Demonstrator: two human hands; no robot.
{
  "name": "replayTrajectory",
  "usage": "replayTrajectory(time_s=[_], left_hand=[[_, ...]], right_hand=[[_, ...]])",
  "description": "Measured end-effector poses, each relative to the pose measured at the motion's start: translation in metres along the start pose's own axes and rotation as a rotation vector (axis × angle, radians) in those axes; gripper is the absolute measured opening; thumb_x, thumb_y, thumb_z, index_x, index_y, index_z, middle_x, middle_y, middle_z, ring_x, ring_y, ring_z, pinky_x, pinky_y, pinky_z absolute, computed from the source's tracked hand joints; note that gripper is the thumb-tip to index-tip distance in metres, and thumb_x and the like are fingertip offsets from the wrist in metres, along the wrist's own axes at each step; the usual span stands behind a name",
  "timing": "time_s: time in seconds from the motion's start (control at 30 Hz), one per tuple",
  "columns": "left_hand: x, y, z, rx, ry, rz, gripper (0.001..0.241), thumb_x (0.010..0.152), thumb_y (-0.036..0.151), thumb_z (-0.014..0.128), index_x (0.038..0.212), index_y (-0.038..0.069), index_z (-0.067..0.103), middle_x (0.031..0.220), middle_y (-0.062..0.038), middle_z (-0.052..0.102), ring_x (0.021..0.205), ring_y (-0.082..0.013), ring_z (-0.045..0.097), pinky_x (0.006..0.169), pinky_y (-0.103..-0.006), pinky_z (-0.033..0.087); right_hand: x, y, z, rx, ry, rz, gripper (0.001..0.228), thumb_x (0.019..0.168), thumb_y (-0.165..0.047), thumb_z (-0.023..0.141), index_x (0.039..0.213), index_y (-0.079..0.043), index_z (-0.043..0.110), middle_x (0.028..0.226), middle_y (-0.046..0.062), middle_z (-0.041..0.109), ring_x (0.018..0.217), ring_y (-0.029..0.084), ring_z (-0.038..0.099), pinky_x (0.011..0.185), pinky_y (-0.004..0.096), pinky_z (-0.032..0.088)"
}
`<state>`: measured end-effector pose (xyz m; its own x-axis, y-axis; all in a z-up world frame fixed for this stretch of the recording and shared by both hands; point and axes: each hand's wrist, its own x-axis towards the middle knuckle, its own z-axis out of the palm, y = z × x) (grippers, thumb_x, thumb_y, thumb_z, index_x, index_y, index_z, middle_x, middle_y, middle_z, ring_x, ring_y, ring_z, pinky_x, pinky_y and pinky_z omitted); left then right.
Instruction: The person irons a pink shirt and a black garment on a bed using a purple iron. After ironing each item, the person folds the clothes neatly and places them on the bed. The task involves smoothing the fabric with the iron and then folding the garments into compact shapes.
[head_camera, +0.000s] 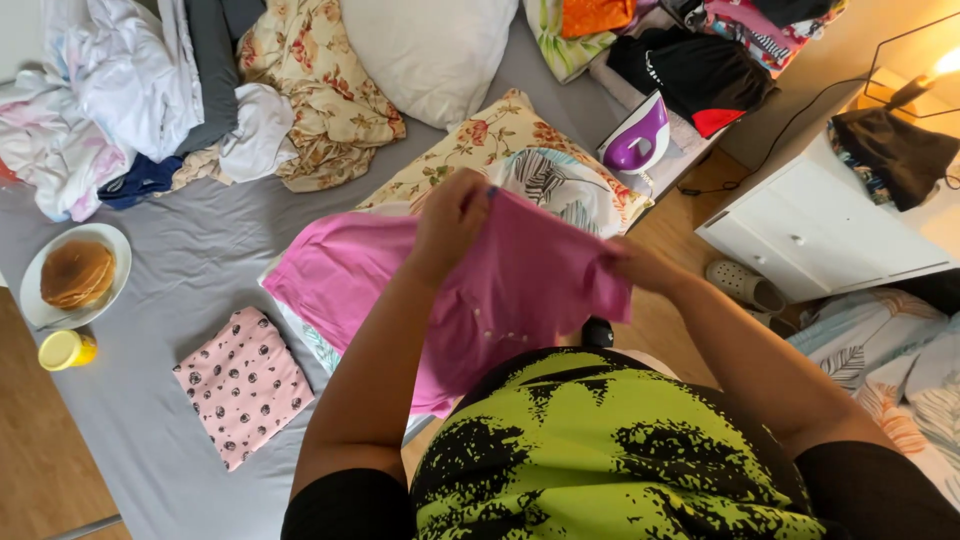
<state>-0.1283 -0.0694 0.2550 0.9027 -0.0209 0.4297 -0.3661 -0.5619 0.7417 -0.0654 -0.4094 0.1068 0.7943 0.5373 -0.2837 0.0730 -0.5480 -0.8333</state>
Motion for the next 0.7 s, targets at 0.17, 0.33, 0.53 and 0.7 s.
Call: replayTrajectory(time_s=[0.17,0.33,0.53,0.7], left_hand=[[0.011,0.012,-0.012,-0.261,0.306,0.089,0.017,0.106,0.019,0.054,0.091,0.011,0.056,0.076,-0.005,0.046,0.069,-0.016,0.045,0.065,-0.0322,0.041],[0.023,0.108,-0.035,-0.209,0.227,0.216,0.015,0.102,0.02,0.062,0.092,0.01,0.058,0.076,-0.008,0.046,0.064,-0.0239,0.044,0.064,-0.0367,0.042],[0.044,0.142,-0.068,0.087,-0.134,0.08,0.016,0.096,0.032,0.063,0.103,0.018,0.063,0.084,-0.012,0.063,0.079,-0.0413,0.064,0.066,-0.0479,0.049],[0.026,0.143,-0.118,-0.039,-0.104,0.197,0.01,0.088,-0.002,0.072,0.084,0.003,0.064,0.064,0.0,0.054,0.049,-0.0089,0.043,0.046,-0.0228,0.03]], right_hand=[[-0.023,-0.065,-0.041,0.204,0.159,-0.067,0.043,0.096,-0.035,0.058,0.137,-0.021,0.06,0.134,0.009,0.062,0.126,0.027,0.056,0.11,0.047,0.042],[-0.043,-0.2,-0.063,0.075,0.178,-0.312,0.071,0.088,-0.064,0.046,0.149,-0.028,0.044,0.146,0.023,0.05,0.133,0.041,0.051,0.11,0.054,0.038],[-0.013,-0.244,-0.063,0.011,0.094,-0.763,0.04,0.082,-0.013,0.085,0.119,-0.008,0.071,0.11,0.01,0.069,0.11,0.028,0.065,0.101,0.043,0.047],[-0.061,-0.341,-0.097,-0.357,-0.077,-0.814,0.088,0.079,-0.008,0.081,0.152,0.004,0.033,0.132,0.023,0.057,0.084,0.023,0.068,0.063,0.029,0.058]])
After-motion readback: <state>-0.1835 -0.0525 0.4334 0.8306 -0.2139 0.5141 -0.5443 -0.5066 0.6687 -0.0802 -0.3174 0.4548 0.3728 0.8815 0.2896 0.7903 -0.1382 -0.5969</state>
